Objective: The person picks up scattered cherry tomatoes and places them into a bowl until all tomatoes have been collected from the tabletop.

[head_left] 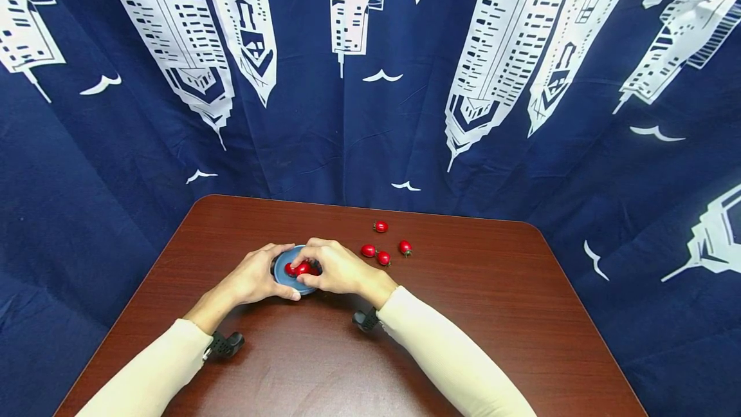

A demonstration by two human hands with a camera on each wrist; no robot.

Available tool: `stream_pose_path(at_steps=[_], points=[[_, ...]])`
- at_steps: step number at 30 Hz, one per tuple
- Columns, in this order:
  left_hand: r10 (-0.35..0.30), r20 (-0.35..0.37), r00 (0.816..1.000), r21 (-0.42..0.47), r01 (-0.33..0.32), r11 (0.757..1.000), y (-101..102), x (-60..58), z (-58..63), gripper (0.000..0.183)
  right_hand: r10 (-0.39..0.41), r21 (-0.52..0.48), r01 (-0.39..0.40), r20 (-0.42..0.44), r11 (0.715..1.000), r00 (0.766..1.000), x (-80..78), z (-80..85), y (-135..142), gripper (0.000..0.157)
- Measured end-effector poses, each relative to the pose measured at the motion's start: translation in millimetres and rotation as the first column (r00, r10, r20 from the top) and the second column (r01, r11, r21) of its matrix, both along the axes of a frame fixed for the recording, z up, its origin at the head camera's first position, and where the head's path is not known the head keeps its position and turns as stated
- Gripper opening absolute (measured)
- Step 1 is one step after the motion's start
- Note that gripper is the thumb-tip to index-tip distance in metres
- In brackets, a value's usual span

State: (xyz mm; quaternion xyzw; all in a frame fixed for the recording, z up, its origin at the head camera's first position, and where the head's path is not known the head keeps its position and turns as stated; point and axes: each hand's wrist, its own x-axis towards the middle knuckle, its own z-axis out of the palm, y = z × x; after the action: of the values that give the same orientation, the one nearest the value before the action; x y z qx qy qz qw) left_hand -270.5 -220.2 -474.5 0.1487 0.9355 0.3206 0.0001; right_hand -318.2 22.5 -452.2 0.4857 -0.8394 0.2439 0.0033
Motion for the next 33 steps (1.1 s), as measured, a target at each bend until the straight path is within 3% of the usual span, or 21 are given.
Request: stream_pose_path(at_steps=[9,33], points=[[-0.001,-0.024,1.0,-0.007,0.001,1.0,0.7,-0.3,-1.2,0.113,-0.045,0.026,0.045,0.002,0.999,0.999,1.2,-0.3,0.3,0.043],[-0.002,0.003,1.0,-0.009,0.002,1.0,0.5,0.4,0.4,0.114,-0.05,0.006,0.05,0.008,0.999,0.999,5.7,0.9,15.0,0.043]])
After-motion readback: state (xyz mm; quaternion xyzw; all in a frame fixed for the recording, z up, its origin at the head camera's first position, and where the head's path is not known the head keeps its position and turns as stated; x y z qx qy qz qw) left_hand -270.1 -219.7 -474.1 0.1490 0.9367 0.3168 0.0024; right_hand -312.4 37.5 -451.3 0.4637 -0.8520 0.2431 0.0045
